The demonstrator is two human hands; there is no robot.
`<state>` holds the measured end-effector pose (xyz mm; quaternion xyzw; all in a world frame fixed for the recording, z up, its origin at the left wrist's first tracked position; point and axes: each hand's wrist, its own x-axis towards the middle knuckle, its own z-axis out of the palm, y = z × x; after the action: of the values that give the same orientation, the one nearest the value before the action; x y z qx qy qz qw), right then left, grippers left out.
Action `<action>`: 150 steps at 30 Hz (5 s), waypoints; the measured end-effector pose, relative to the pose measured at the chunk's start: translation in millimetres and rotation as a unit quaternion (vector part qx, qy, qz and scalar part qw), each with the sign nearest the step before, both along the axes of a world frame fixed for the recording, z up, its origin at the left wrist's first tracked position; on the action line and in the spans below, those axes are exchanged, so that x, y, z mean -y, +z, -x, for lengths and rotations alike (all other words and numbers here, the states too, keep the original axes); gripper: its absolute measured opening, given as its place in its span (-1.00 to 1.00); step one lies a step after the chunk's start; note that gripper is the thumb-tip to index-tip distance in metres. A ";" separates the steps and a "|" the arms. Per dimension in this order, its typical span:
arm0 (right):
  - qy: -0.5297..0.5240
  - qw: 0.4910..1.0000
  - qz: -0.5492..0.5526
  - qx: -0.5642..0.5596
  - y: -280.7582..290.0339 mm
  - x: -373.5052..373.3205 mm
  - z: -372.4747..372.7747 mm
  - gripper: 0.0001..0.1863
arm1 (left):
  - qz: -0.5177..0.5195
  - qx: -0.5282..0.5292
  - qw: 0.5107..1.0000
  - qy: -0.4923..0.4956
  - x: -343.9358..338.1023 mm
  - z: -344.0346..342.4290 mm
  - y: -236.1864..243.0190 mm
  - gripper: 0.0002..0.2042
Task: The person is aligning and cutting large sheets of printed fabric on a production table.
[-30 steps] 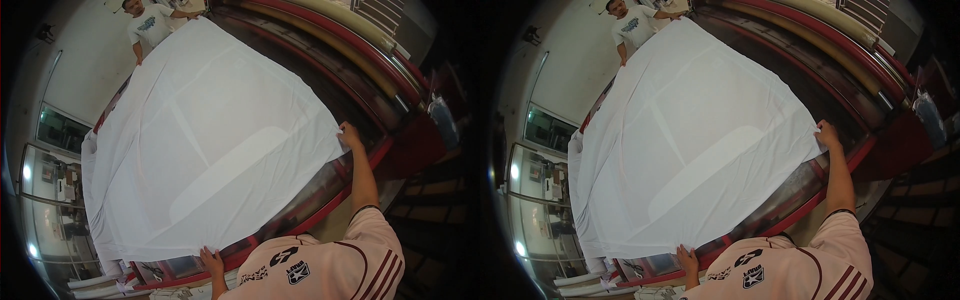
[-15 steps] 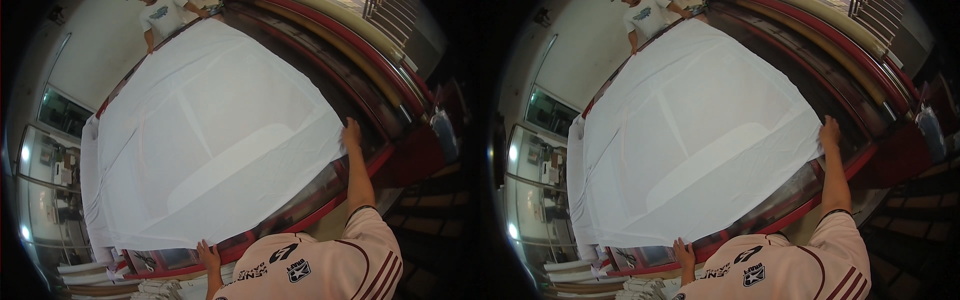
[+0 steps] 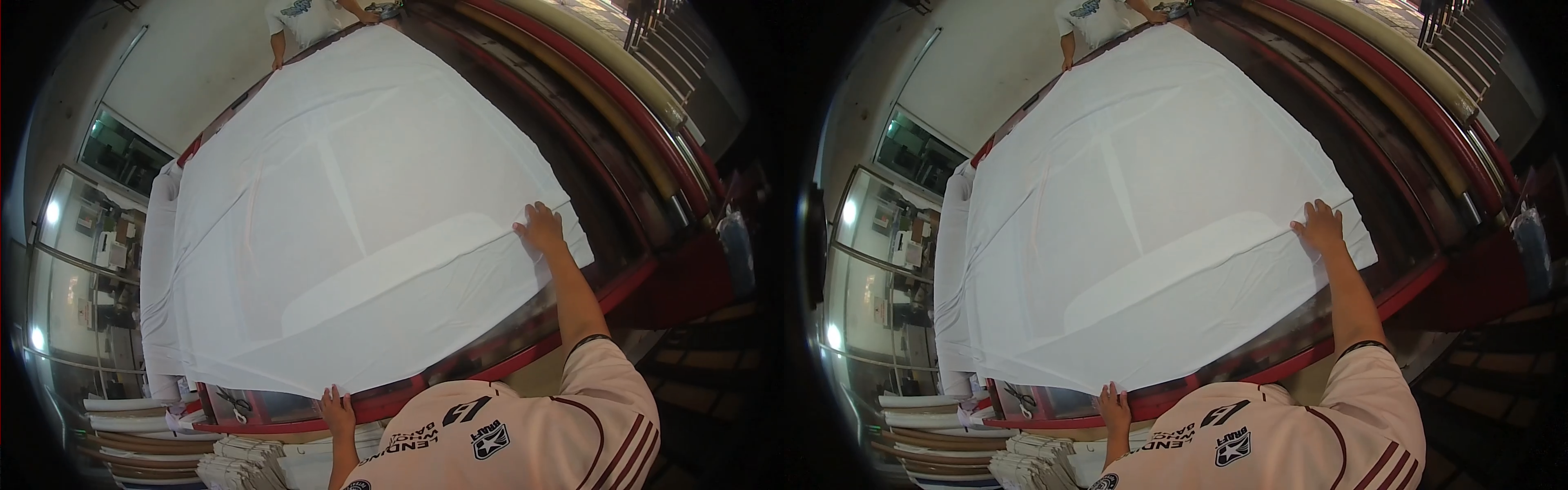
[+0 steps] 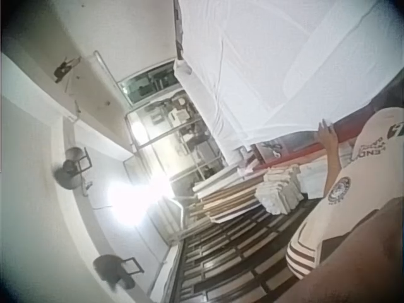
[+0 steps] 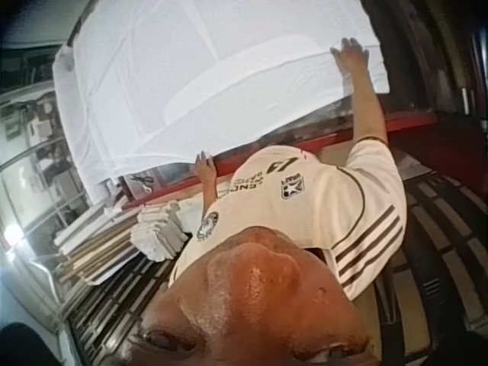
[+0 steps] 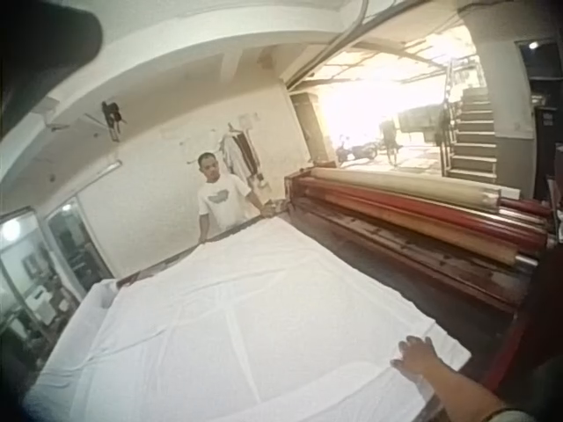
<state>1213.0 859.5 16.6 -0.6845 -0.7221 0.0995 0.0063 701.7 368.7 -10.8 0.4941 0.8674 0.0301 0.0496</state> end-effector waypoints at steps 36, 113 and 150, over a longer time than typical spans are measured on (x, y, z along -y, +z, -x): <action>-0.049 0.999 -0.022 -0.006 -23.4 16.3 -8.3 -0.14 | -0.018 0.018 1.000 0.004 9.0 10.5 0.6 -0.41; 0.035 0.983 0.171 0.053 22.4 313.5 752.7 0.05 | -0.580 0.637 0.505 0.047 31.5 669.4 260.7 -0.50; 0.024 0.985 0.169 0.035 22.7 323.0 743.4 0.10 | -0.504 0.494 0.539 0.459 327.8 837.4 -7.1 -0.37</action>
<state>469.6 536.5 39.3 -0.6612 -0.7111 0.1957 -0.1372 -135.8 40.9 -17.9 -0.1221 0.6546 0.7208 0.1923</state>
